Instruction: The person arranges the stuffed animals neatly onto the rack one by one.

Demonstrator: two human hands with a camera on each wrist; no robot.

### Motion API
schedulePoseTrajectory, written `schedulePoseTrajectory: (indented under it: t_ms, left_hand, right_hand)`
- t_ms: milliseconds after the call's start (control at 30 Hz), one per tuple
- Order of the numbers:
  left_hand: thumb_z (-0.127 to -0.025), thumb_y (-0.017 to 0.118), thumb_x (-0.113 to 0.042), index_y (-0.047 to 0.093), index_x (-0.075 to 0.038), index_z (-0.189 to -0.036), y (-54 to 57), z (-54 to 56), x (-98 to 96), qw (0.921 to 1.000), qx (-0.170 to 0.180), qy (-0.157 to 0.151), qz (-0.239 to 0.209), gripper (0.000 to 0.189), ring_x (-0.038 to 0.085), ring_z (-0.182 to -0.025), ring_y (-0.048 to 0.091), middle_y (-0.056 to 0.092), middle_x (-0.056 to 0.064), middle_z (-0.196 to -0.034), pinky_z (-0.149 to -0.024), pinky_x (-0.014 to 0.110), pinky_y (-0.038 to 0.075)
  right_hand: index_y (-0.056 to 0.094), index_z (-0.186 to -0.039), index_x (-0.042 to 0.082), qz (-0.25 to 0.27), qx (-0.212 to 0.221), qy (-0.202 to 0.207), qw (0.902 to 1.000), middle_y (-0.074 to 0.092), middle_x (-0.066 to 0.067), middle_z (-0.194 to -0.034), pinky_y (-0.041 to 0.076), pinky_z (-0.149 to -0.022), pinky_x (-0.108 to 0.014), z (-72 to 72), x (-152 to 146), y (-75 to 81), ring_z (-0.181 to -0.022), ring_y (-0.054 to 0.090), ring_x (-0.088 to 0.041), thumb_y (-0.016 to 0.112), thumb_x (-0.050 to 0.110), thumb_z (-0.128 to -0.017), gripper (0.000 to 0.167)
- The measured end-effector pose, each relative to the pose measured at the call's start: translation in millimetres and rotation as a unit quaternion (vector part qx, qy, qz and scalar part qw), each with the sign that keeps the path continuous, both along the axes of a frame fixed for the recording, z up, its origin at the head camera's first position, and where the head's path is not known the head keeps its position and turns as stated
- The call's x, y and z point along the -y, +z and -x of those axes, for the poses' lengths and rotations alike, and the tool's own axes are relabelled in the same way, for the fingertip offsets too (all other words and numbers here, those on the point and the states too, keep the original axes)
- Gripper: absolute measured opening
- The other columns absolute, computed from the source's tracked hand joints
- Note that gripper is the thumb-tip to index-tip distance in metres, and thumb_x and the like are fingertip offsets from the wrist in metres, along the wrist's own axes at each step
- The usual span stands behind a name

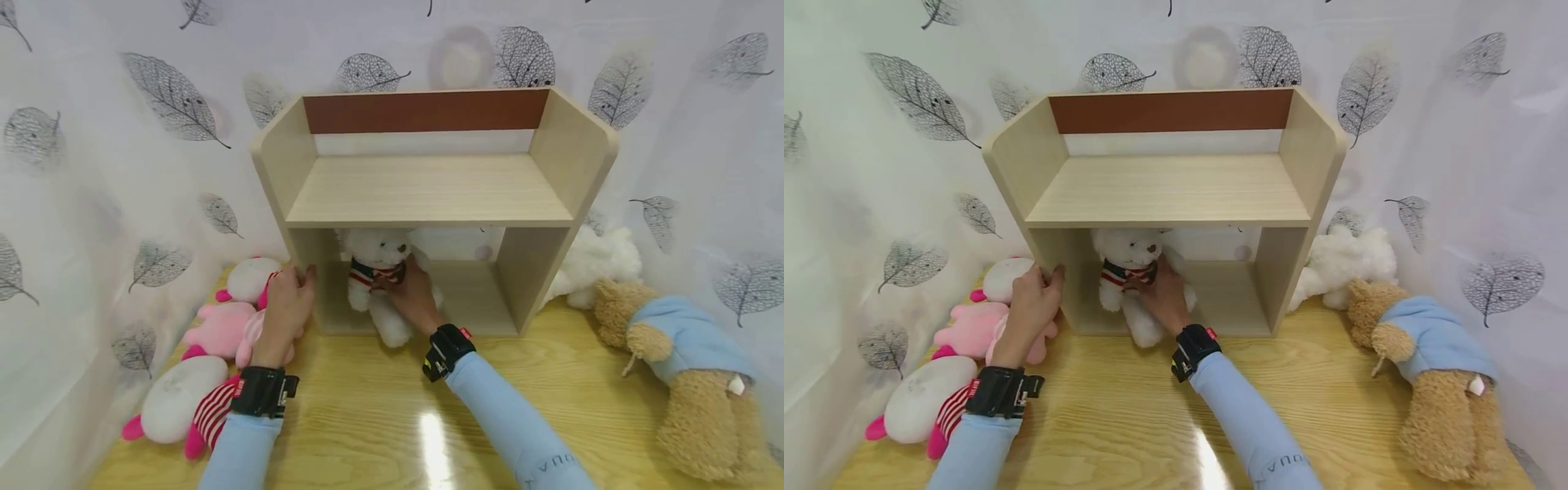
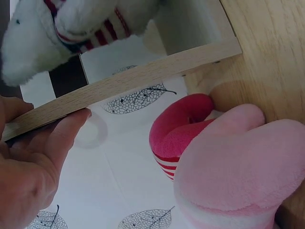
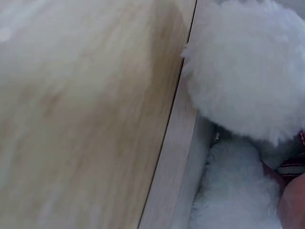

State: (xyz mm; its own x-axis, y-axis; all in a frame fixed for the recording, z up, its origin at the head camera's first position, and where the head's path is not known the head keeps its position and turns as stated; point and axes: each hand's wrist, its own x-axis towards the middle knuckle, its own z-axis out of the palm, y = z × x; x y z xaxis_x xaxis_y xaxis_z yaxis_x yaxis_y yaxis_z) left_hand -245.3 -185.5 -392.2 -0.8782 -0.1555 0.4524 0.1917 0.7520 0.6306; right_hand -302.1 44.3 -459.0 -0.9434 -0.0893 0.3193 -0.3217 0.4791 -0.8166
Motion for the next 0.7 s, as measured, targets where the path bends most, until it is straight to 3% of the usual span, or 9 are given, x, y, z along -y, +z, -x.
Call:
schedulePoseTrajectory:
  t_ms: [267,500,700]
  left_hand:
    - [-0.101,0.057,-0.022,0.056,0.001,-0.075,0.8,1.0,2.5,1.0000,-0.008,0.000,-0.001,0.034,0.046,-0.079,0.063,0.064,0.029,-0.078,-0.072,0.054,0.047]
    - [-0.101,0.057,-0.022,0.059,0.003,-0.082,-0.4,-0.1,0.6,1.0000,-0.006,-0.002,-0.001,0.032,0.047,-0.083,0.066,0.066,0.031,-0.082,-0.074,0.055,0.050]
    - [-0.101,0.057,-0.024,0.061,0.001,-0.092,-1.3,-1.3,0.6,1.0000,0.002,-0.008,-0.005,0.027,0.045,-0.083,0.068,0.068,0.029,-0.083,-0.074,0.055,0.052]
  right_hand:
    - [0.053,-0.110,0.010,-0.014,-0.002,-0.005,0.9999,0.065,-0.007,-0.095,0.054,-0.071,-0.033,16.4,16,2.8,-0.085,0.065,-0.021,0.077,0.040,-0.091,0.043]
    - [0.054,-0.107,0.011,0.005,-0.013,-0.012,0.9998,0.067,-0.006,-0.090,0.052,-0.067,-0.031,22.4,28,-1.0,-0.079,0.066,-0.019,0.078,0.037,-0.090,0.039]
    - [0.059,-0.111,0.011,0.002,-0.030,-0.010,0.9995,0.072,-0.005,-0.093,0.056,-0.070,-0.031,25.4,37,-2.3,-0.081,0.070,-0.018,0.078,0.036,-0.091,0.037]
